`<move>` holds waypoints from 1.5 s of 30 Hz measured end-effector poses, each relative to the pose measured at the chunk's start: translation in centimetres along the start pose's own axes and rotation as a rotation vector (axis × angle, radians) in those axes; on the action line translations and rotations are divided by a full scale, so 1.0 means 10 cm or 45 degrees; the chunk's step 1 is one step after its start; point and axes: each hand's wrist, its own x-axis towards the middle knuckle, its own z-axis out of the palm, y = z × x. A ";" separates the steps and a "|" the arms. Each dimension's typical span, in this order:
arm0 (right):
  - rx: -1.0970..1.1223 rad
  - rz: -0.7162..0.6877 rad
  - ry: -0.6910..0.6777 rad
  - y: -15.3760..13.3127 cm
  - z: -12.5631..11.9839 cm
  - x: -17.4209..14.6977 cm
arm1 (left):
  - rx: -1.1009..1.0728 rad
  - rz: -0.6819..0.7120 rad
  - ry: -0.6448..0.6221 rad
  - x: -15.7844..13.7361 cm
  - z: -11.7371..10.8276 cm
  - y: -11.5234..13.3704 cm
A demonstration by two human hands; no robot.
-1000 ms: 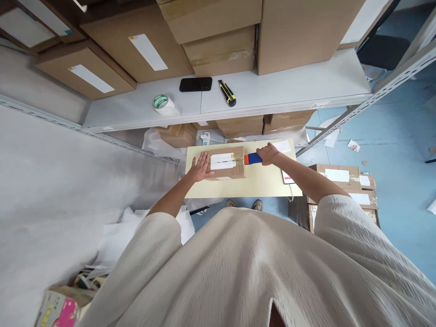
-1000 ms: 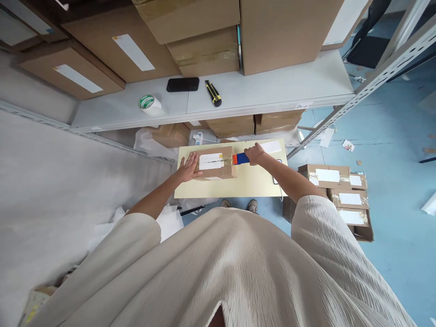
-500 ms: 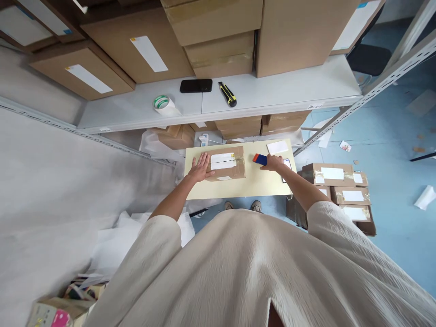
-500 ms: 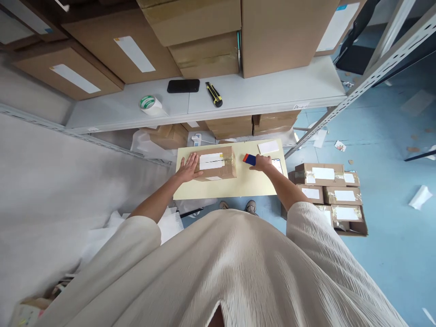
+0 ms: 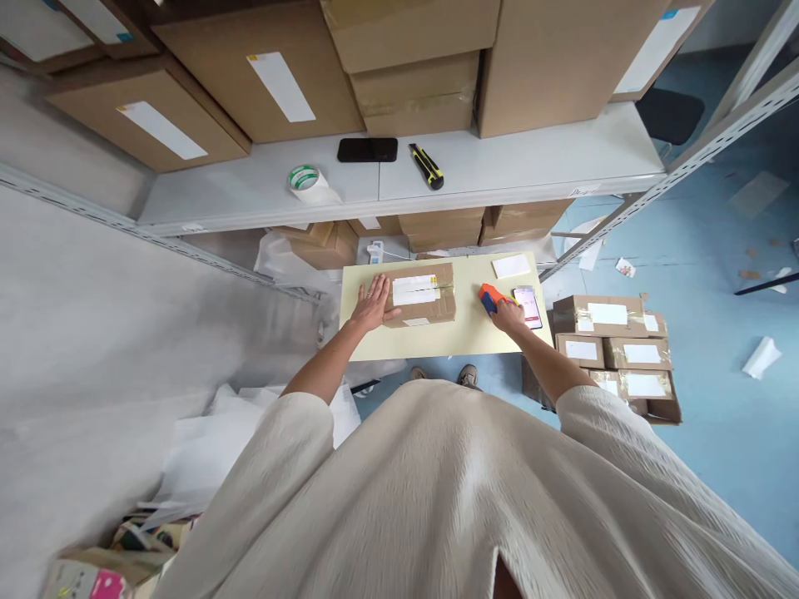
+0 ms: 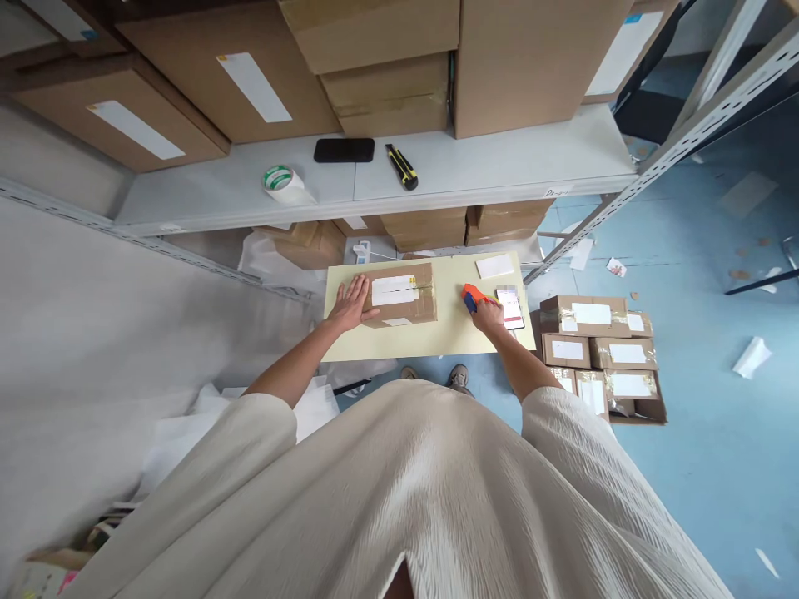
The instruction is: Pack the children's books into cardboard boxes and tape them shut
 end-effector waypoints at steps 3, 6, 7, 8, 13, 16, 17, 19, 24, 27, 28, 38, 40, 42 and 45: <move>-0.031 -0.008 -0.017 -0.03 0.06 -0.06 | -0.026 -0.032 0.056 -0.07 0.01 0.06; -0.073 -0.083 0.099 -0.10 -0.01 -0.16 | -0.060 -0.040 0.096 -0.16 0.05 0.11; -0.074 -0.122 0.162 -0.15 -0.06 -0.20 | -0.074 -0.029 0.106 -0.20 0.06 0.12; -0.065 -0.171 0.229 -0.22 -0.12 -0.24 | -0.087 -0.010 0.114 -0.23 0.08 0.14; -0.029 -0.483 0.456 -0.79 -0.45 -0.41 | -0.126 0.068 0.124 -0.29 0.12 0.16; -0.107 -0.660 0.375 -1.13 -0.53 -0.49 | -0.114 0.054 0.069 -0.26 0.14 0.15; -0.133 -0.688 0.342 -1.21 -0.54 -0.51 | -0.107 0.052 0.046 -0.24 0.14 0.14; -0.179 -0.706 0.288 -1.30 -0.54 -0.53 | -0.092 0.056 0.010 -0.21 0.17 0.13; -0.278 -0.664 0.193 -1.38 -0.55 -0.49 | -0.093 0.061 0.005 -0.11 0.26 0.13; -0.298 -0.626 0.190 -1.44 -0.58 -0.49 | -0.131 0.060 0.041 -0.10 0.27 0.15; -0.294 -0.623 0.201 -1.44 -0.58 -0.50 | -0.146 0.057 0.059 -0.12 0.27 0.16; -0.152 -0.460 0.332 -1.15 -0.51 -0.75 | -0.351 -0.154 0.343 -0.67 0.29 -0.02; -0.106 -0.425 0.319 -1.14 -0.53 -0.75 | -0.420 -0.120 0.360 -0.71 0.31 -0.04; -0.050 -0.402 0.284 -1.18 -0.55 -0.75 | -0.489 -0.094 0.389 -0.69 0.31 -0.04; 0.007 -0.372 0.255 -1.26 -0.59 -0.75 | -0.549 -0.121 0.464 -0.63 0.27 0.02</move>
